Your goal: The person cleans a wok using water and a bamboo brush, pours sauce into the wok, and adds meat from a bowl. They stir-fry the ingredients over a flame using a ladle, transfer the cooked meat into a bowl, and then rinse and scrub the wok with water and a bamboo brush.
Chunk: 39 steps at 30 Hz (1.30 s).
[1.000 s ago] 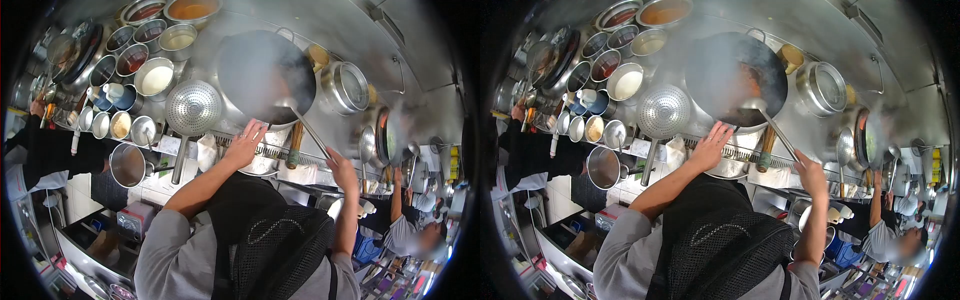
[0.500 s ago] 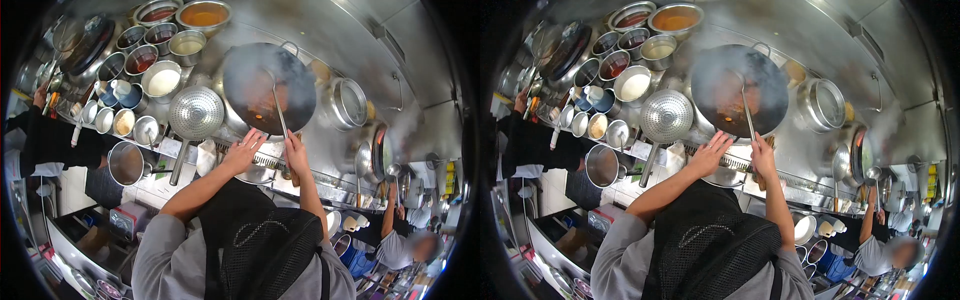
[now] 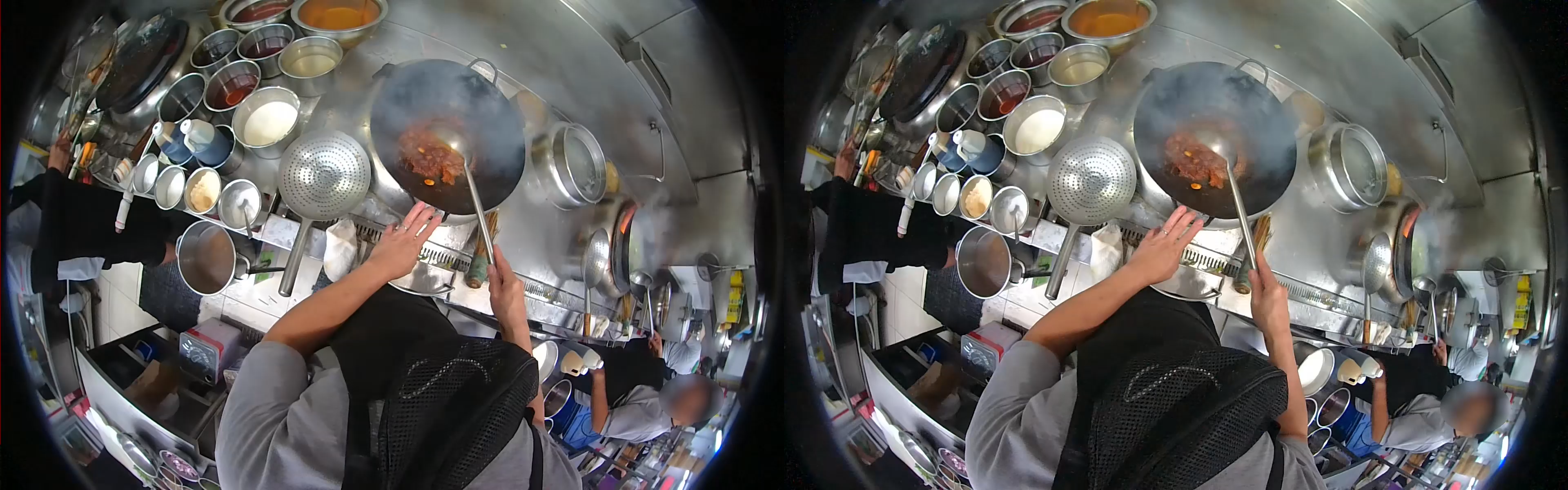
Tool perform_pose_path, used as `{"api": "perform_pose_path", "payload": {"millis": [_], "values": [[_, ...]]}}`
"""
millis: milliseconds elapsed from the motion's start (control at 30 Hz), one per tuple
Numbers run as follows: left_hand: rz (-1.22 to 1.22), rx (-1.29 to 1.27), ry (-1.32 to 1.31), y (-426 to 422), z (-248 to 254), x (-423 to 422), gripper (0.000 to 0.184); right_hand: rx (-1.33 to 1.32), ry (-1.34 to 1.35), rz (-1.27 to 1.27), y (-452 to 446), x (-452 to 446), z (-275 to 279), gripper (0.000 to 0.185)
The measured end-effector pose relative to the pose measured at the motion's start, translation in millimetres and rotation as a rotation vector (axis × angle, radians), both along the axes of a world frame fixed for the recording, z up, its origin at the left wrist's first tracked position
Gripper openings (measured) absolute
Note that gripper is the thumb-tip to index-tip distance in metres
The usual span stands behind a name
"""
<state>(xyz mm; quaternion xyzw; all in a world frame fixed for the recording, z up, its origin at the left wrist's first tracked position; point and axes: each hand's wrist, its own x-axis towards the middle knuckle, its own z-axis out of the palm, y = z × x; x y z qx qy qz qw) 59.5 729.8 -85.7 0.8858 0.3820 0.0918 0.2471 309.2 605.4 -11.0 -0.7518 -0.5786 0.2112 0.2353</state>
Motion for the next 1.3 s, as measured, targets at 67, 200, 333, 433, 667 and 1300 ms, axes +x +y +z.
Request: {"api": "perform_pose_path", "payload": {"millis": [67,200,333,433,667,1300], "values": [[0.005,0.000,-0.008,-1,-3,0,0.082,0.029,-0.138,0.070,-2,15,-23,0.047],[-0.008,0.034,0.018,0,-10,1,0.082,-0.222,0.109,-0.124,19,7,25,0.046],[-0.006,0.007,0.008,0,-4,0,0.081,-0.201,0.146,-0.143,-7,18,49,0.046],[-0.006,0.005,0.010,0,-4,-1,0.082,-0.111,-0.068,0.054,-19,24,29,0.045],[-0.015,-0.040,0.022,1,-2,1,0.083,-0.163,0.026,-0.057,3,2,37,0.045],[-0.008,0.001,0.019,2,4,3,0.080,-0.075,-0.127,0.010,19,7,2,0.042]]}}
